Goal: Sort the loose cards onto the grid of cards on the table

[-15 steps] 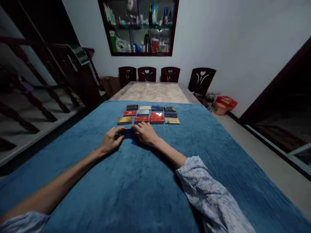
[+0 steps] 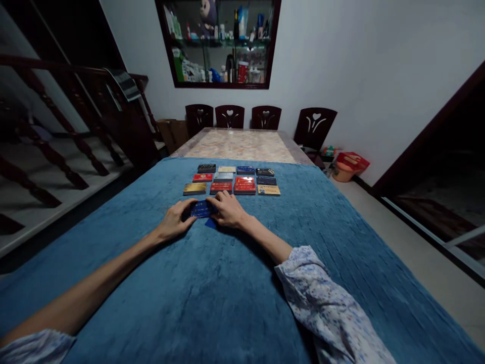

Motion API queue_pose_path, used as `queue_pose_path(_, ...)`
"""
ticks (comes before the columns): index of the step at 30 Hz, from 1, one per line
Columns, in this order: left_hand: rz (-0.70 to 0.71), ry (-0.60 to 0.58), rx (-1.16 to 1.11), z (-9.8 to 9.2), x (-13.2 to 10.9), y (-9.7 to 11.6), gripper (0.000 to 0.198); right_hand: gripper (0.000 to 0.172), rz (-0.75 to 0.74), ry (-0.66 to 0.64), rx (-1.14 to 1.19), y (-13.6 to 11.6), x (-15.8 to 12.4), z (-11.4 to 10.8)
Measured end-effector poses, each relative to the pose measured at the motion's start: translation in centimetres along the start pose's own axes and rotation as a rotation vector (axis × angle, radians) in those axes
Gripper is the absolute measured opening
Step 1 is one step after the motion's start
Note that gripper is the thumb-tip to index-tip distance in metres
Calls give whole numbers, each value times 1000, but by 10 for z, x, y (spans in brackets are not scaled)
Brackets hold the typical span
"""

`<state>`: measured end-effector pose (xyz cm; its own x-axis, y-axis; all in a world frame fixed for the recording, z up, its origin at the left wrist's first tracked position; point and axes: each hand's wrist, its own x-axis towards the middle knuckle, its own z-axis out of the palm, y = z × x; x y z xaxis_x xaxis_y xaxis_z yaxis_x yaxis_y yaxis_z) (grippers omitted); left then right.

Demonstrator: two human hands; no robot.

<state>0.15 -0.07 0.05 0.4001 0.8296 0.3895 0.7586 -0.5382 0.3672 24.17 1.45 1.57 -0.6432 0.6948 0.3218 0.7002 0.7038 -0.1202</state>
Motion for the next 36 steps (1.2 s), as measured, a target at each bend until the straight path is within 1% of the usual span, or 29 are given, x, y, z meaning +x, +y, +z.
queue_pose_path(4, -19, -15, -6, -2, 0, 1, 54, 65, 2, -32, -11, 1, 1, -3)
queue_pose_path(9, -31, -30, -28, -3, 1, 1, 55, 63, 29, -77, -2, 0, 0, -8)
queue_pose_path(13, -42, -66, -26, -4, 2, 1, 56, 60, 26, -95, 15, 4, 1, -12)
queue_pose_path(19, 8, -111, -14, -9, 7, 3, 52, 58, 16, -70, 8, 9, 0, -19)
queue_pose_path(24, 8, -136, -2, -12, 15, 6, 48, 54, 0, -52, 24, 13, -2, -24)
queue_pose_path(28, 7, -170, 22, -13, 21, 11, 46, 52, -10, -64, 31, 19, -3, -28)
queue_pose_path(32, 26, -177, 52, -14, 30, 21, 46, 52, -16, -73, 37, 28, -6, -32)
queue_pose_path(36, 52, -190, 71, -12, 43, 30, 45, 50, -28, -49, 35, 41, -10, -35)
